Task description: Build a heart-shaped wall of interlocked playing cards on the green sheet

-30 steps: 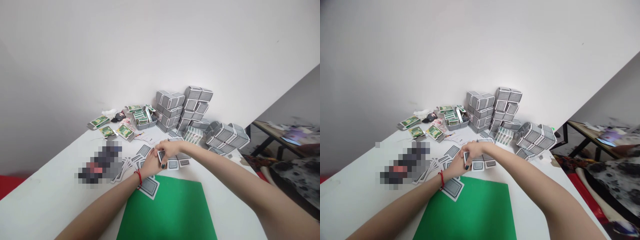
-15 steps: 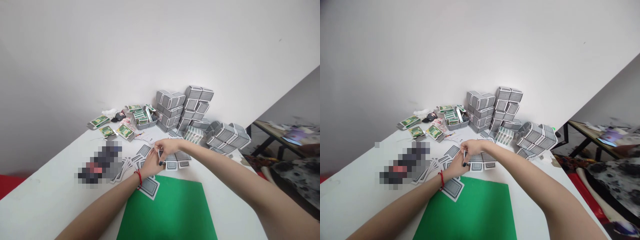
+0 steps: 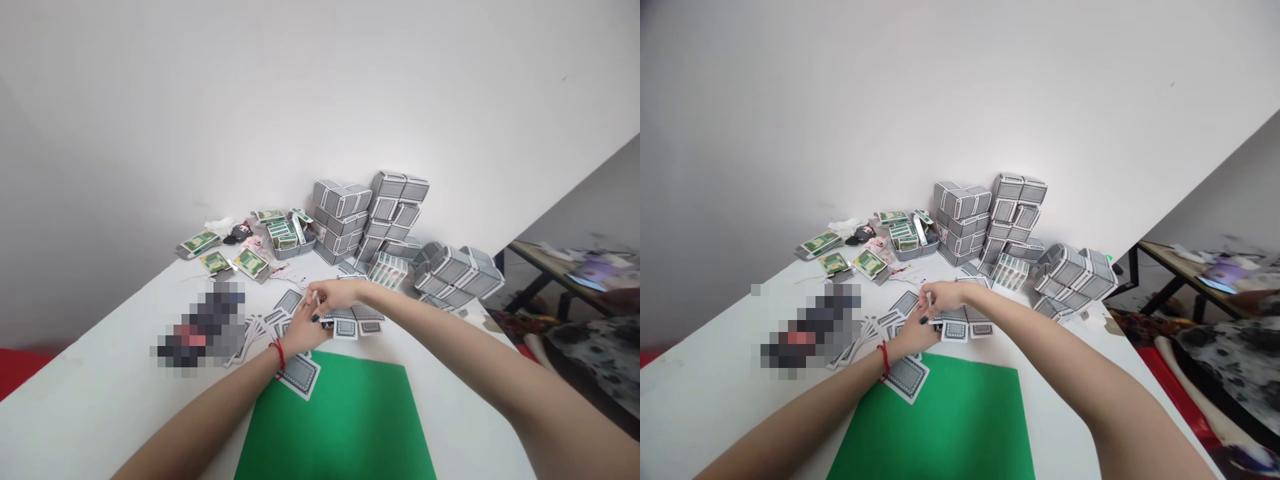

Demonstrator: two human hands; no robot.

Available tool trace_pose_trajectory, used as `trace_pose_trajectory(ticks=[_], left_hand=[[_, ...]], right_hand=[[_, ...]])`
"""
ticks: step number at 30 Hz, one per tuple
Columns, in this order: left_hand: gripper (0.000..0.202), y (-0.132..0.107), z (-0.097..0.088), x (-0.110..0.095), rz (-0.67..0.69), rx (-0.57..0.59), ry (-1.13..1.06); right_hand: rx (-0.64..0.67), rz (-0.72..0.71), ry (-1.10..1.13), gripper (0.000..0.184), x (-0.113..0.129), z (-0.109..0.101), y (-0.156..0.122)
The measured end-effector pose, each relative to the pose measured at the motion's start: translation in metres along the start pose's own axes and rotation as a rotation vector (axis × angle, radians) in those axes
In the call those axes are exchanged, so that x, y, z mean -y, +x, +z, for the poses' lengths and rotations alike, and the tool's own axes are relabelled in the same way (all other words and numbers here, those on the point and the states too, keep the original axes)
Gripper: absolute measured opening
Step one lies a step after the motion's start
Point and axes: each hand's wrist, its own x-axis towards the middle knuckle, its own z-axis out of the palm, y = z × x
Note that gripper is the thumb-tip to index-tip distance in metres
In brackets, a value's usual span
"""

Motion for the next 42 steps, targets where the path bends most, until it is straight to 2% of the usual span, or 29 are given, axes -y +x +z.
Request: trace_pose_trajectory(ticks=[5, 13, 18, 21, 24, 27, 30, 34, 38, 42], left_hand=[[0.044, 0.000, 0.005, 0.007, 0.112, -0.008, 0.131], [0.053, -0.001, 0.001, 0.002, 0.109, 0.019, 0.127], [0.049, -0.001, -0.004, -0.004, 0.073, 0.038, 0.087], [0.055, -0.002, -0.009, -0.008, 0.088, 0.058, 0.065], [0.061, -0.002, -0.010, -0.009, 0.065, 0.060, 0.035], [0.059, -0.003, -0.007, -0.007, 0.037, 0.048, 0.041], [0.060, -0.003, -0.003, -0.003, 0.039, 0.030, 0.075], [0.061, -0.003, 0.003, 0.002, 0.067, 0.018, 0.124], [0.064, -0.003, 0.006, 0.006, 0.062, 0.036, 0.127], [0.066, -0.003, 0.006, 0.005, 0.053, 0.028, 0.120]], right_hand=[[-0.040, 0.014, -0.034, 0.048, 0.001, 0.004, -0.005], [-0.111, -0.033, 0.014, 0.051, -0.003, 0.007, -0.009], [-0.215, -0.016, -0.182, 0.043, -0.008, 0.015, -0.008], [-0.286, 0.003, -0.320, 0.044, -0.009, 0.019, -0.009], [-0.241, 0.095, -0.374, 0.048, -0.007, 0.019, -0.011], [-0.159, 0.189, -0.384, 0.047, -0.001, 0.014, -0.011], [-0.094, 0.249, -0.320, 0.044, 0.007, 0.008, -0.010], [-0.026, 0.309, -0.126, 0.041, 0.010, 0.002, -0.009], [-0.003, 0.273, 0.078, 0.034, 0.001, 0.001, -0.011], [0.068, 0.218, 0.265, 0.035, -0.012, 0.003, -0.015]])
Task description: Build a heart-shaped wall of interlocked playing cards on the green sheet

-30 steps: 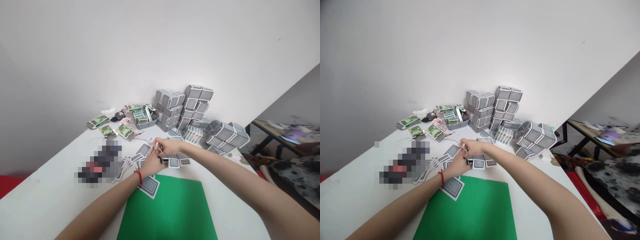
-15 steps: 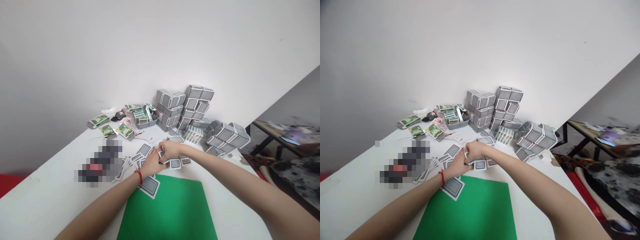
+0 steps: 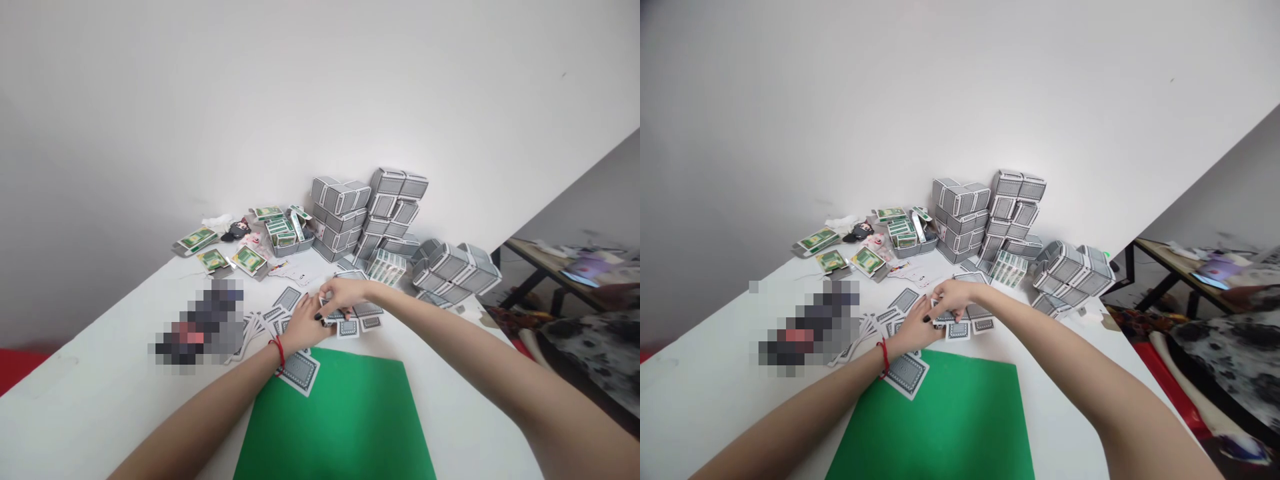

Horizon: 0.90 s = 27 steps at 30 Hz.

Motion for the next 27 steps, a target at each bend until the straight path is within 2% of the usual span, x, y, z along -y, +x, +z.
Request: trace_pose_trajectory(ticks=[4, 10, 17, 27], left_hand=[[0.051, 0.000, -0.004, -0.003, 0.024, 0.012, 0.003], [0.055, 0.001, -0.007, -0.005, 0.032, 0.009, 0.022], [0.053, 0.001, -0.004, -0.004, 0.038, 0.022, 0.082], [0.053, 0.001, -0.008, -0.007, 0.030, 0.037, 0.082]], right_hand=[[0.100, 0.033, 0.106, 0.032, -0.009, -0.001, 0.000], [0.023, 0.055, 0.035, 0.032, -0.006, 0.003, 0.006], [-0.053, 0.063, -0.002, 0.019, -0.002, 0.002, 0.008], [-0.096, 0.024, 0.255, 0.014, -0.010, 0.005, 0.014]])
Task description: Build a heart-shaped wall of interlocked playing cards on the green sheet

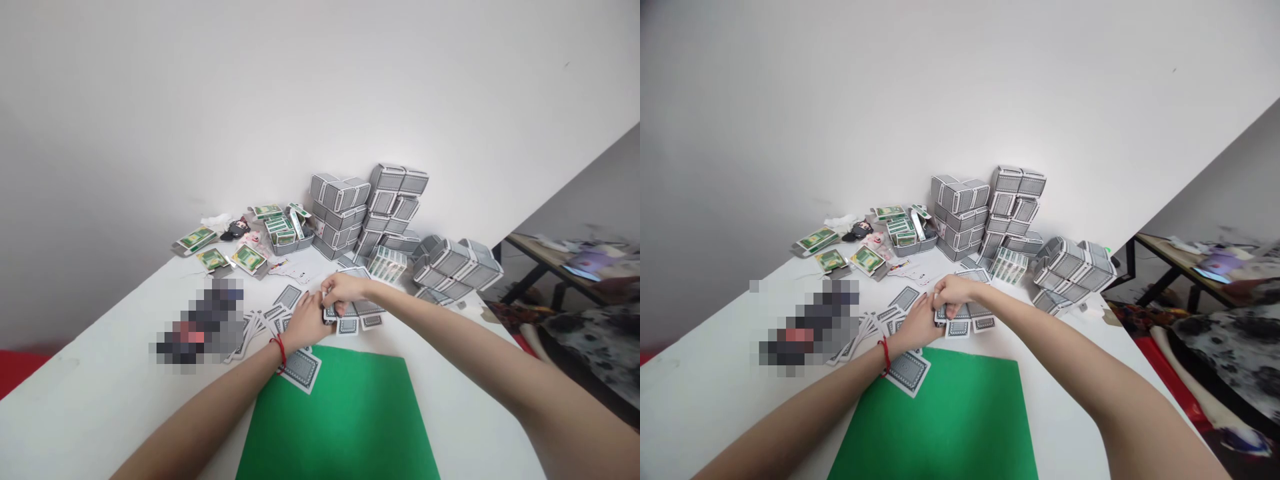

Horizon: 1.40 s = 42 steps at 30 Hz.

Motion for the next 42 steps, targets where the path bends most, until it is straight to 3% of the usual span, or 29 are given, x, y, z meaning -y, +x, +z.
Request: trace_pose_trajectory(ticks=[8, 19, 29, 42], left_hand=[[0.048, 0.001, 0.000, 0.001, -0.025, 0.024, 0.001], [0.039, 0.000, -0.004, -0.002, -0.045, 0.038, -0.027], [0.047, 0.002, 0.001, 0.004, -0.040, 0.075, -0.043], [0.056, 0.002, 0.002, 0.004, -0.017, 0.080, -0.035]], right_hand=[[-0.059, -0.157, 0.115, 0.012, -0.013, 0.004, 0.001], [-0.112, -0.190, 0.271, 0.013, -0.020, 0.010, -0.002], [-0.172, -0.236, 0.327, 0.014, -0.030, 0.012, 0.006], [-0.057, -0.047, 0.183, 0.021, -0.016, 0.004, -0.005]])
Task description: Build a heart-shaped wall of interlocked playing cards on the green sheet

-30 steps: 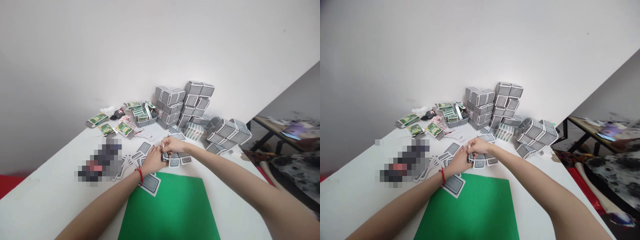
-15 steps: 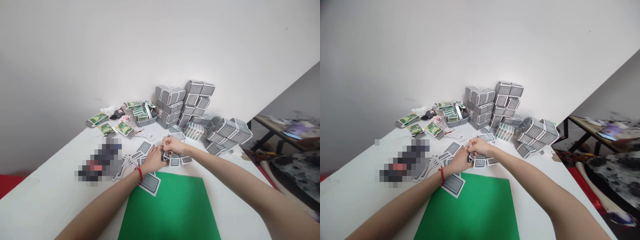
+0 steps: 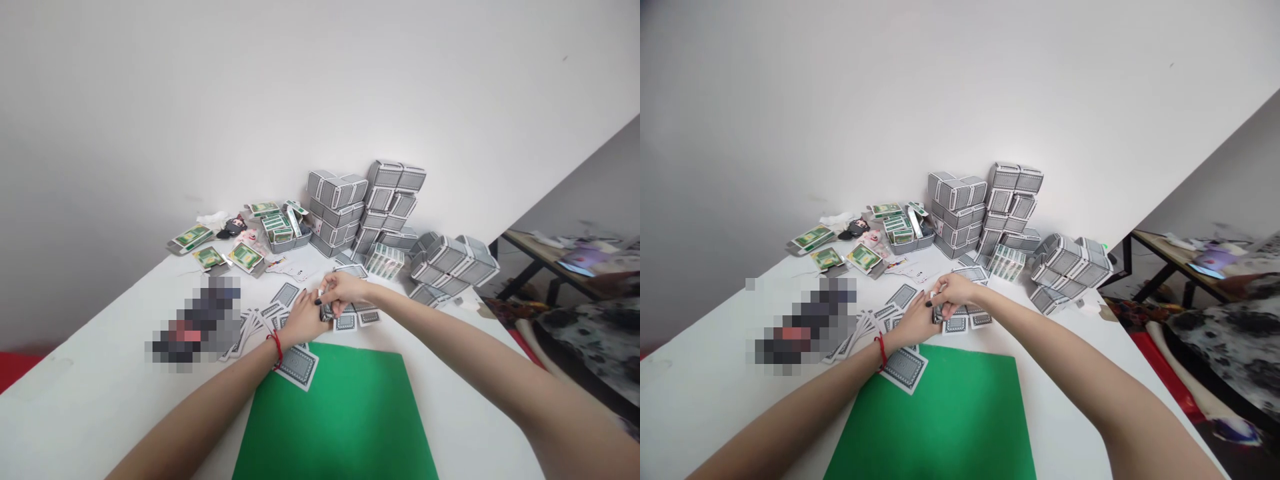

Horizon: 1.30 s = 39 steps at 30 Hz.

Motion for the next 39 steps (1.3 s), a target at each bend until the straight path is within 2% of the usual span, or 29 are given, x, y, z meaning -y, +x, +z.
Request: trace_pose_trajectory(ticks=[5, 10, 17, 21, 26, 32, 39], left_hand=[[0.061, 0.000, 0.001, 0.001, -0.006, -0.010, -0.014], [0.049, 0.000, -0.002, -0.002, 0.004, -0.002, 0.010], [0.043, 0.000, -0.003, -0.004, -0.009, 0.008, 0.026], [0.043, 0.000, 0.000, -0.002, 0.005, -0.010, 0.012], [0.054, 0.000, 0.002, 0.000, -0.024, -0.023, 0.001], [0.060, 0.000, 0.003, 0.000, -0.044, -0.010, -0.008], [0.058, 0.000, 0.002, -0.002, -0.044, 0.008, -0.018]], right_hand=[[0.005, 0.002, 0.022, 0.013, 0.001, -0.003, -0.002], [-0.087, 0.018, 0.038, 0.017, 0.002, 0.005, 0.002], [-0.198, 0.006, 0.113, 0.021, -0.002, 0.014, 0.006], [-0.169, 0.037, 0.071, 0.018, 0.001, 0.010, 0.005], [-0.128, 0.074, 0.044, 0.010, 0.007, 0.003, 0.000], [-0.210, 0.095, 0.045, 0.019, 0.009, 0.009, 0.004], [-0.300, 0.053, 0.019, 0.026, 0.006, 0.015, 0.004]])
